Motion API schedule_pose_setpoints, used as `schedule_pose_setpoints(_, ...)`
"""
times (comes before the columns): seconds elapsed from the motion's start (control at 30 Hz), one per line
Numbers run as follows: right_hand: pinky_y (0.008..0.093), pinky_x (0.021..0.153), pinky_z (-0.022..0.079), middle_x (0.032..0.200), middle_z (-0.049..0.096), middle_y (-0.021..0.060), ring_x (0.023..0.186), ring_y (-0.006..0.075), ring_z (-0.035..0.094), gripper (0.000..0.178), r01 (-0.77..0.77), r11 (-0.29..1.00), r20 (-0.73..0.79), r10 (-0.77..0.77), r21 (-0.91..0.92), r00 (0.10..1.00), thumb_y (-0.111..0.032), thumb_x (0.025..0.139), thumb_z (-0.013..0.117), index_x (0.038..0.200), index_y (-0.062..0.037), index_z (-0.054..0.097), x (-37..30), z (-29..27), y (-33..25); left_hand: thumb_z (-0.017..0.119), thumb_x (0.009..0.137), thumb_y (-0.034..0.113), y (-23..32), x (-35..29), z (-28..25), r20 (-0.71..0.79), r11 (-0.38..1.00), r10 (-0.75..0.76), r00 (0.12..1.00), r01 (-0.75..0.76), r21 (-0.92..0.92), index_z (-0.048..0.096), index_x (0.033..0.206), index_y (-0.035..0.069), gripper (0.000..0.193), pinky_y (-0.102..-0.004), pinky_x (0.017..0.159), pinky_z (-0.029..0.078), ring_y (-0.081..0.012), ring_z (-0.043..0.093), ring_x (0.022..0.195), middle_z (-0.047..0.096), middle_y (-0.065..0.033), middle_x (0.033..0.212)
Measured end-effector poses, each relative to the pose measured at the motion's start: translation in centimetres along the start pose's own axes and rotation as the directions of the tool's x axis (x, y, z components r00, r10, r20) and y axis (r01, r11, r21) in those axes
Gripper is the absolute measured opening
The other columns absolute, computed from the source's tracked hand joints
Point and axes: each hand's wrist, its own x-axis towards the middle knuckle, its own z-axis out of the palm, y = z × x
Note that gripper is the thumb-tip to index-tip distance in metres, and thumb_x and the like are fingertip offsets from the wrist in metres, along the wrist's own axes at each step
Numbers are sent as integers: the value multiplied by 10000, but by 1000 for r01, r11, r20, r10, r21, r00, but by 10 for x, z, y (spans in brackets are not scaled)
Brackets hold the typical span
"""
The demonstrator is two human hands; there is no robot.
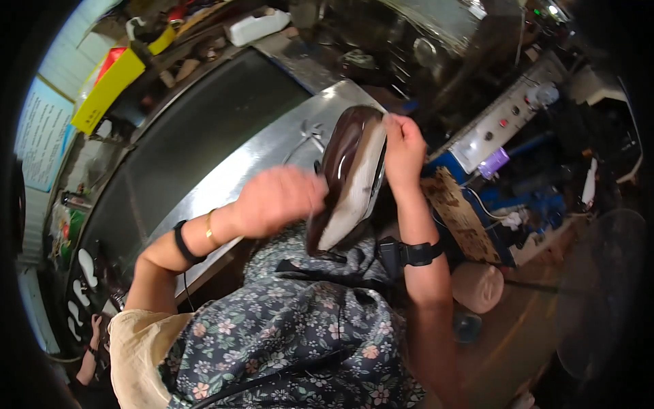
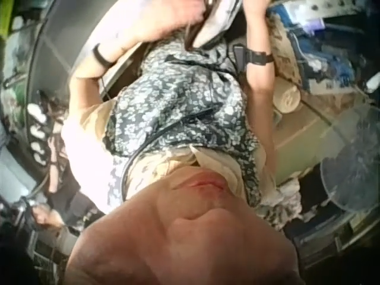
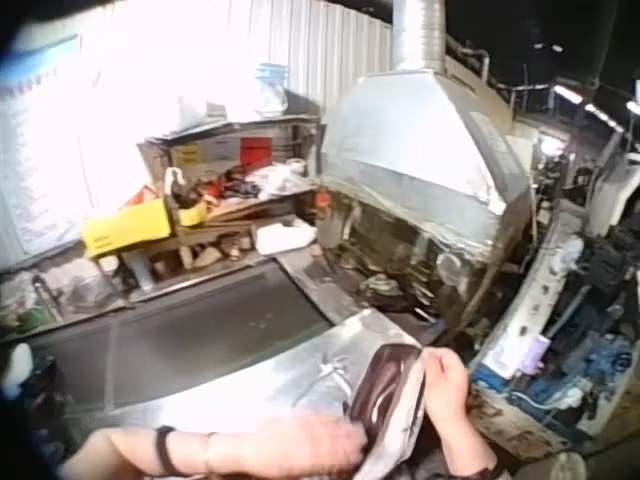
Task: Assembling and finishing shoe components at a factory production line.
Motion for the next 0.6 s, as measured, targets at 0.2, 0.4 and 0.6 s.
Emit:
schedule_pose_setpoints(0.2, 376, 674, 541, 854, 682, 114, 743, 317, 663, 249, 468, 748, 378, -309, -470, 873, -217, 845, 704, 1039, -74, 642, -88, -10, -10, 505, 985, 418, -64, 47, 146, 479, -429, -725, 495, 220, -876, 639, 998, -1, 440, -310, 788, 505, -176, 635, 831, 669, -90, 907)
schedule_pose_setpoints(0.4, 379, 663, 538, 967, 650, 75, 821, 306, 661, 476, 570, 658, 577, -244, -492, 780, -335, 747, 761, 1157, -129, 637, -74, -34, -36, 494, 991, 333, -38, 69, 147, 520, -541, -756, 397, 68, -839, 642, 928, 33, 341, -275, 659, 518, -146, 632, 718, 666, -64, 834)
schedule_pose_setpoints(0.6, 366, 671, 510, 898, 666, 135, 797, 325, 645, 395, 354, 826, 699, 66, -438, 712, -276, 706, 808, 1005, -52, 680, -46, -42, -64, 478, 997, 316, -30, 82, 137, 638, -596, -706, 307, 228, -770, 623, 903, 52, 315, -292, 584, 485, -149, 586, 638, 644, -67, 792)
